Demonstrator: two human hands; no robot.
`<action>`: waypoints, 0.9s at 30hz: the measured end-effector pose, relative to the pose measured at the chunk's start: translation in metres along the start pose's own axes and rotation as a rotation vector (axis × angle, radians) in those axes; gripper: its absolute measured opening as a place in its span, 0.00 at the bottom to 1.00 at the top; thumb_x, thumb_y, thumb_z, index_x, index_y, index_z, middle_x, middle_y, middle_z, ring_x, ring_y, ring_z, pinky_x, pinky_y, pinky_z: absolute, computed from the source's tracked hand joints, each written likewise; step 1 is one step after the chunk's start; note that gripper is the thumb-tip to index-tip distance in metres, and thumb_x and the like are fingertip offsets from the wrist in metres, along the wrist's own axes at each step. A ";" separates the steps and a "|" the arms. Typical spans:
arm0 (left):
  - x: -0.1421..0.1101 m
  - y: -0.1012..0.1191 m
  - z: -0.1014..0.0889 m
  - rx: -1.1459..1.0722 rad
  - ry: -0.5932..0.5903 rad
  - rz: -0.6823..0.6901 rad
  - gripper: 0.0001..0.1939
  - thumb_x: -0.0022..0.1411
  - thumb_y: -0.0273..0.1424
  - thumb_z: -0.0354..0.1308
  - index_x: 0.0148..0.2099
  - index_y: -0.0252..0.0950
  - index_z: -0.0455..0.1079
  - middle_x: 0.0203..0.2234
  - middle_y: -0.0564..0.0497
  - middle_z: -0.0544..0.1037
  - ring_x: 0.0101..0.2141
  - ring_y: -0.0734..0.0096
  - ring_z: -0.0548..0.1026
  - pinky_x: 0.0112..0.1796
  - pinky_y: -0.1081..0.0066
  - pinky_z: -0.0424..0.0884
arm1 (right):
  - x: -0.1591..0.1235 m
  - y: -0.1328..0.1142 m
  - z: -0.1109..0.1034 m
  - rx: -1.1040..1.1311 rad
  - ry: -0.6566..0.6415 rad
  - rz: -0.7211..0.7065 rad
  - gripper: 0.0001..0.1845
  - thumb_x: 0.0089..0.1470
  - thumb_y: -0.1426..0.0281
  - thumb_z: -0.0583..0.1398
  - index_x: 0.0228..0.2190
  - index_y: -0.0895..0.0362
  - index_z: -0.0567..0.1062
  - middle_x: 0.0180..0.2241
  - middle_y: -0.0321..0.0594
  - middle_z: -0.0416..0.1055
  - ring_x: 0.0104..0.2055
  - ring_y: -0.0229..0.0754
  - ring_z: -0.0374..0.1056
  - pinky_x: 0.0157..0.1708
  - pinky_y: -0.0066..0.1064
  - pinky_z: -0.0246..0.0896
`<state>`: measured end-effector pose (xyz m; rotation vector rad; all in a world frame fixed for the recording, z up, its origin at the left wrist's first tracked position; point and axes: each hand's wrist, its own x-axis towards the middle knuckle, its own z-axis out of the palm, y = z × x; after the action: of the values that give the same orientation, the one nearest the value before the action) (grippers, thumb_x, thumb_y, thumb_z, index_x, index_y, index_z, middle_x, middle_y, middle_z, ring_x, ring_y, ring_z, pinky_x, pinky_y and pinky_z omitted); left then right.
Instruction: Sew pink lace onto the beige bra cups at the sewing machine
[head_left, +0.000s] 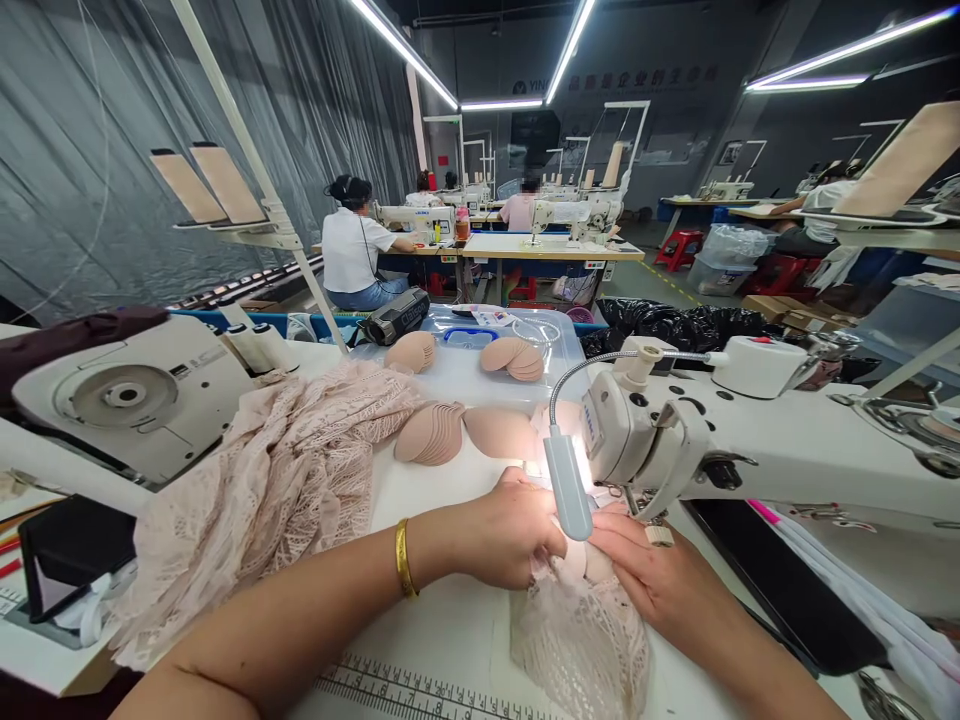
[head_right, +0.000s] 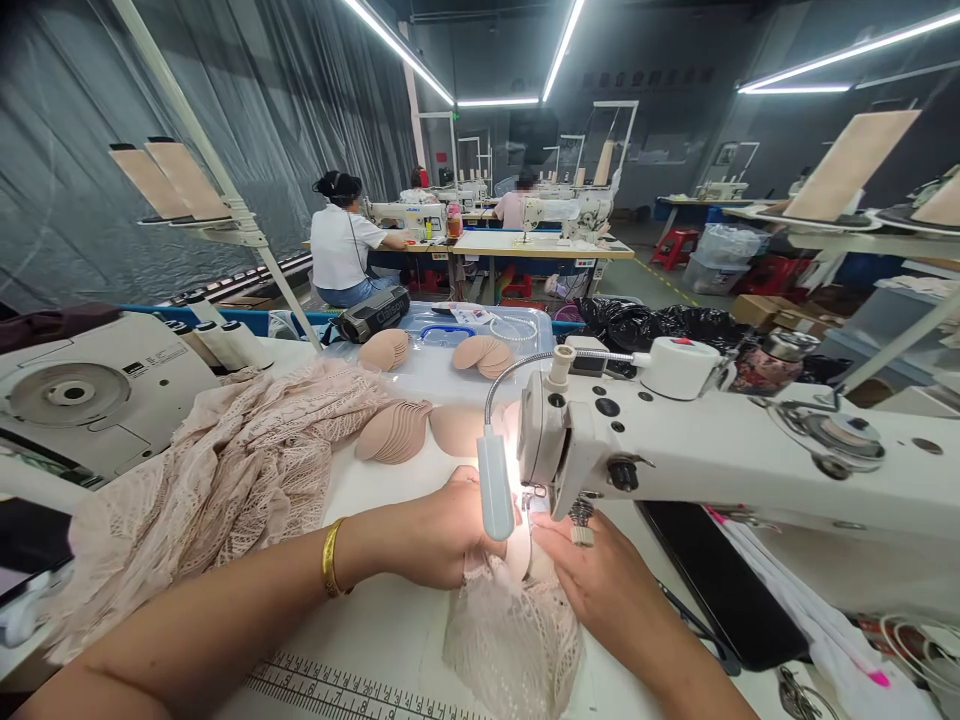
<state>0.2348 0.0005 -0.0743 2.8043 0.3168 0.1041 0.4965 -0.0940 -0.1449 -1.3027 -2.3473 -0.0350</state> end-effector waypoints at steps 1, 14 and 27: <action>0.001 -0.003 -0.001 -0.011 -0.008 -0.006 0.07 0.59 0.20 0.59 0.33 0.37 0.72 0.35 0.50 0.77 0.40 0.62 0.72 0.45 0.59 0.59 | 0.000 0.000 -0.001 0.015 -0.015 -0.026 0.21 0.69 0.76 0.52 0.52 0.47 0.80 0.53 0.40 0.81 0.50 0.49 0.76 0.45 0.37 0.75; -0.003 -0.006 -0.005 0.082 0.036 0.117 0.13 0.45 0.17 0.59 0.32 0.38 0.66 0.32 0.52 0.77 0.36 0.61 0.70 0.41 0.60 0.53 | 0.004 -0.008 -0.021 0.084 -0.117 -0.007 0.19 0.70 0.76 0.50 0.36 0.48 0.78 0.46 0.37 0.82 0.41 0.45 0.76 0.41 0.36 0.74; 0.005 -0.022 -0.003 0.098 0.067 0.009 0.08 0.51 0.21 0.60 0.33 0.38 0.68 0.31 0.52 0.76 0.36 0.62 0.68 0.41 0.59 0.54 | 0.005 -0.003 -0.023 -0.112 0.138 0.015 0.22 0.72 0.71 0.49 0.37 0.49 0.82 0.43 0.43 0.83 0.45 0.51 0.79 0.42 0.42 0.76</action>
<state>0.2350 0.0231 -0.0788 2.9042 0.3340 0.1898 0.5005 -0.0974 -0.1215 -1.3264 -2.2460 -0.2471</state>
